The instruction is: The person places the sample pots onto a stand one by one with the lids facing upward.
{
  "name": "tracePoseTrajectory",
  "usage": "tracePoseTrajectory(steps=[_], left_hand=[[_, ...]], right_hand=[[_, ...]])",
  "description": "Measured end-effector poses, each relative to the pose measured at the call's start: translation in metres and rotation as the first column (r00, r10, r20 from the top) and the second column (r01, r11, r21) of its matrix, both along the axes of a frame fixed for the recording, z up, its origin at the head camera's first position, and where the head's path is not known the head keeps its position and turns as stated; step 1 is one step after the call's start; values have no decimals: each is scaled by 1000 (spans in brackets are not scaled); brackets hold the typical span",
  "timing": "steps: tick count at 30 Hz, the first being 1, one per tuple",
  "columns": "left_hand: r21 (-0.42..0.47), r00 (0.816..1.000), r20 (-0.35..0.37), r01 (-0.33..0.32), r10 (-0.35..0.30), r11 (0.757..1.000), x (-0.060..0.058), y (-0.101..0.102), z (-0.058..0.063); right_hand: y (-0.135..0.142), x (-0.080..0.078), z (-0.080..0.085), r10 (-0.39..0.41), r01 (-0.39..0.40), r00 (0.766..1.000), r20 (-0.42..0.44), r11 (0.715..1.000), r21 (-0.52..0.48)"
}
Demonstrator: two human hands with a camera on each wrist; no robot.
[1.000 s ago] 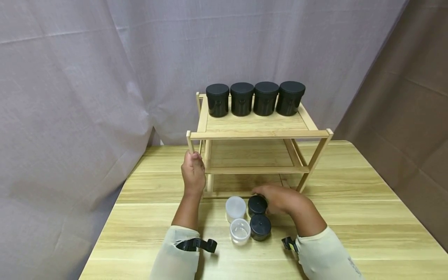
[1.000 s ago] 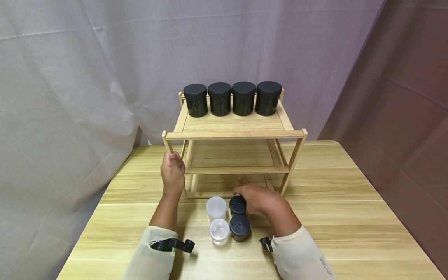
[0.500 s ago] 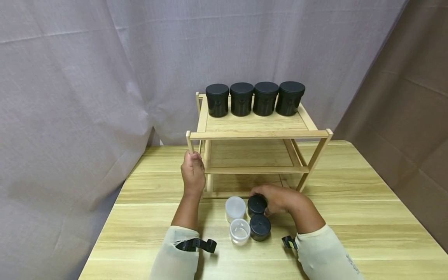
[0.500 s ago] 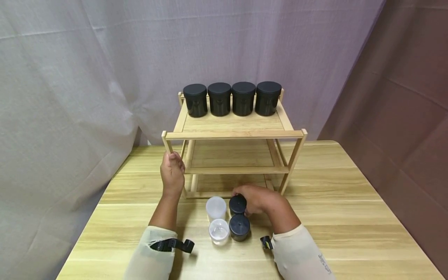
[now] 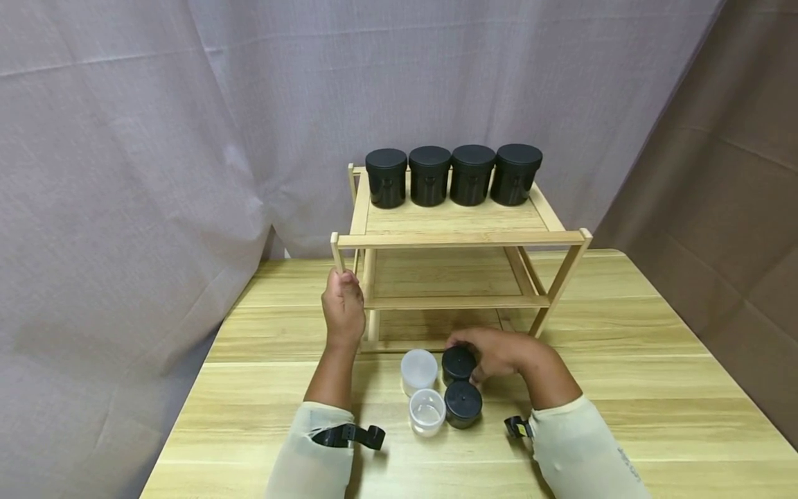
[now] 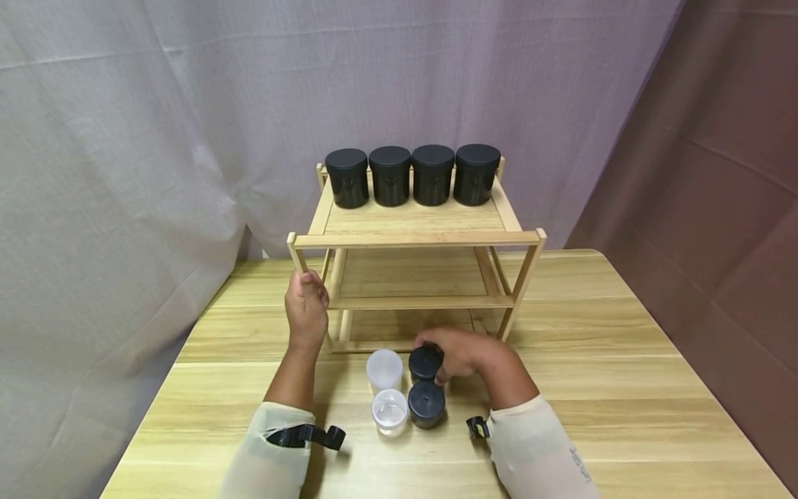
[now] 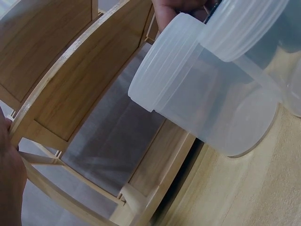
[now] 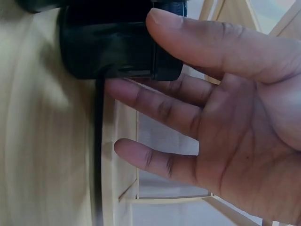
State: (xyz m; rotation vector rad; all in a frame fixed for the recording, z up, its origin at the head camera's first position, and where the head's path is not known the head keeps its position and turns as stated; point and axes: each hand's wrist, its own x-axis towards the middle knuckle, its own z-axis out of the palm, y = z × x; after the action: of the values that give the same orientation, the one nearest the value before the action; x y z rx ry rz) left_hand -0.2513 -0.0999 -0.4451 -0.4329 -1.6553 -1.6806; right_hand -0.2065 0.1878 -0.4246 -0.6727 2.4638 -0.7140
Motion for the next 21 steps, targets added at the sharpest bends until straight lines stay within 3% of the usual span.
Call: tracePoseTrajectory(steps=[16,21], left_hand=[[0,1000,6,15,-15,1000,0,0,0],[1,1000,5,18,-18,1000,-1,-1,-1]], right_hand=[[2,7,14,-44,44,998,-45,999,1],[2,12,22,-51,58,993,-111,997,57]])
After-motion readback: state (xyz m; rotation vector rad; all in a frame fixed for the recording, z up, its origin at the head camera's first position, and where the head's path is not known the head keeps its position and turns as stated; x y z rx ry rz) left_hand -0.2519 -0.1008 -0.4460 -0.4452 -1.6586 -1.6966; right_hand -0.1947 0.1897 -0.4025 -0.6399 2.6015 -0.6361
